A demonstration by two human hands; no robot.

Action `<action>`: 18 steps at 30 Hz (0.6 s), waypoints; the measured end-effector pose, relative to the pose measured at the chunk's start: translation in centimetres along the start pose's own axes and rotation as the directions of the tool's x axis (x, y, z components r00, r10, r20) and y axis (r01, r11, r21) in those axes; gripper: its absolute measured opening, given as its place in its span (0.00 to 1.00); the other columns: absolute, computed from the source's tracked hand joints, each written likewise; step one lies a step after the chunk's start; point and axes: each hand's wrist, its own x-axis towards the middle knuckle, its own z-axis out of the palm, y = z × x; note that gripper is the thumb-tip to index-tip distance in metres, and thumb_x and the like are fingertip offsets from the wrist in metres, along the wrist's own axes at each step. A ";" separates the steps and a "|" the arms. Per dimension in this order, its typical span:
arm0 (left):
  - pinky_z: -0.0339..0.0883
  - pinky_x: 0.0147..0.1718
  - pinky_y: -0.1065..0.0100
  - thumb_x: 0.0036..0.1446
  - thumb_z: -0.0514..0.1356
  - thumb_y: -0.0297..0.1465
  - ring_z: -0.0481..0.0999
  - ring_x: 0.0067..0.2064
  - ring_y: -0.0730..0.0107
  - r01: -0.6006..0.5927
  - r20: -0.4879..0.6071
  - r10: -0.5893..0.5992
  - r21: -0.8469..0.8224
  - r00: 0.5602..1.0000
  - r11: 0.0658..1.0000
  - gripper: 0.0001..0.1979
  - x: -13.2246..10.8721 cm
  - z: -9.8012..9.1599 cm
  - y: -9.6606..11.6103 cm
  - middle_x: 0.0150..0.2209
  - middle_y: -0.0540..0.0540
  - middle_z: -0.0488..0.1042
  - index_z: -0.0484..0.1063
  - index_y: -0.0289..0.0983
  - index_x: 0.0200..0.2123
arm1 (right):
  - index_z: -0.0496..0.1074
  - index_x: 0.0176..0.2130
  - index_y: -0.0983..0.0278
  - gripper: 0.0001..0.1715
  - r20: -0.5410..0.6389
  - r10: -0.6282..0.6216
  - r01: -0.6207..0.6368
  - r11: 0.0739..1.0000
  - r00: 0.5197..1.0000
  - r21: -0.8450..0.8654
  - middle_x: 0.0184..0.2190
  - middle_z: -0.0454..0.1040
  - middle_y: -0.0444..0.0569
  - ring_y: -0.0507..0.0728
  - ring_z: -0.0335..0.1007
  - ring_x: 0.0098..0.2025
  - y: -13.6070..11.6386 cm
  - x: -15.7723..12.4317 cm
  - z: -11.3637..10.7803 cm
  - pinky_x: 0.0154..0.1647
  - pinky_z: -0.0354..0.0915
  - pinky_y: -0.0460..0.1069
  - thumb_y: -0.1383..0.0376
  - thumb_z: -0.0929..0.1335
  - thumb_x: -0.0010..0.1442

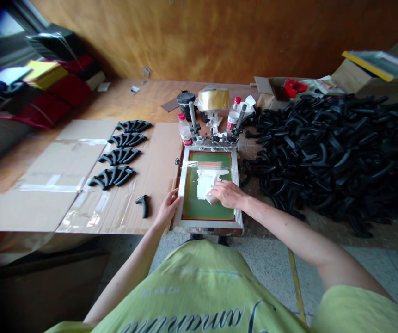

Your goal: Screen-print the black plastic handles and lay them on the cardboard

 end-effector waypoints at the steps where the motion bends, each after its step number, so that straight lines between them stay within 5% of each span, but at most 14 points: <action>1: 0.65 0.24 0.72 0.51 0.66 0.44 0.72 0.26 0.71 -0.005 -0.010 0.005 -0.001 1.000 1.000 0.31 0.0 0.1 0.1 0.28 0.49 0.74 0.73 0.36 0.56 | 0.76 0.35 0.62 0.12 0.009 -0.001 0.001 1.000 1.000 0.020 0.33 0.76 0.49 0.57 0.68 0.38 0.2 0.2 -0.3 0.39 0.57 0.50 0.76 0.66 0.55; 6: 0.64 0.23 0.72 0.50 0.67 0.45 0.72 0.26 0.71 0.042 0.013 -0.042 -0.042 0.999 0.998 0.34 -0.2 0.2 0.5 0.29 0.49 0.75 0.70 0.35 0.58 | 0.77 0.36 0.63 0.13 -0.134 0.120 -0.126 0.991 0.984 -0.036 0.35 0.78 0.51 0.59 0.68 0.42 -0.2 1.7 0.3 0.41 0.57 0.52 0.75 0.65 0.57; 11: 0.62 0.23 0.73 0.50 0.67 0.46 0.71 0.25 0.74 0.069 0.037 -0.066 -0.090 0.997 0.993 0.37 -0.5 0.2 0.9 0.29 0.50 0.75 0.68 0.35 0.60 | 0.78 0.42 0.65 0.14 -0.165 0.039 -0.049 0.997 0.985 -0.053 0.40 0.79 0.53 0.59 0.69 0.42 -1.8 0.0 1.7 0.41 0.58 0.52 0.74 0.64 0.61; 14: 0.61 0.22 0.74 0.49 0.68 0.46 0.70 0.25 0.75 0.083 0.049 -0.078 -0.093 0.996 0.992 0.39 -0.8 0.1 1.6 0.28 0.51 0.73 0.67 0.34 0.61 | 0.78 0.43 0.61 0.10 -0.159 0.102 -0.104 0.995 0.982 -0.004 0.37 0.80 0.50 0.58 0.71 0.42 -1.2 1.2 0.1 0.41 0.60 0.51 0.68 0.69 0.61; 18: 0.59 0.21 0.75 0.47 0.70 0.45 0.69 0.23 0.76 0.096 0.070 -0.087 -0.138 0.994 0.986 0.41 -1.3 -0.4 3.6 0.28 0.52 0.74 0.65 0.37 0.63 | 0.69 0.61 0.54 0.31 -0.252 0.288 -0.292 0.956 0.924 0.022 0.43 0.80 0.47 0.58 0.73 0.41 1.1 4.7 -3.9 0.42 0.63 0.50 0.61 0.73 0.60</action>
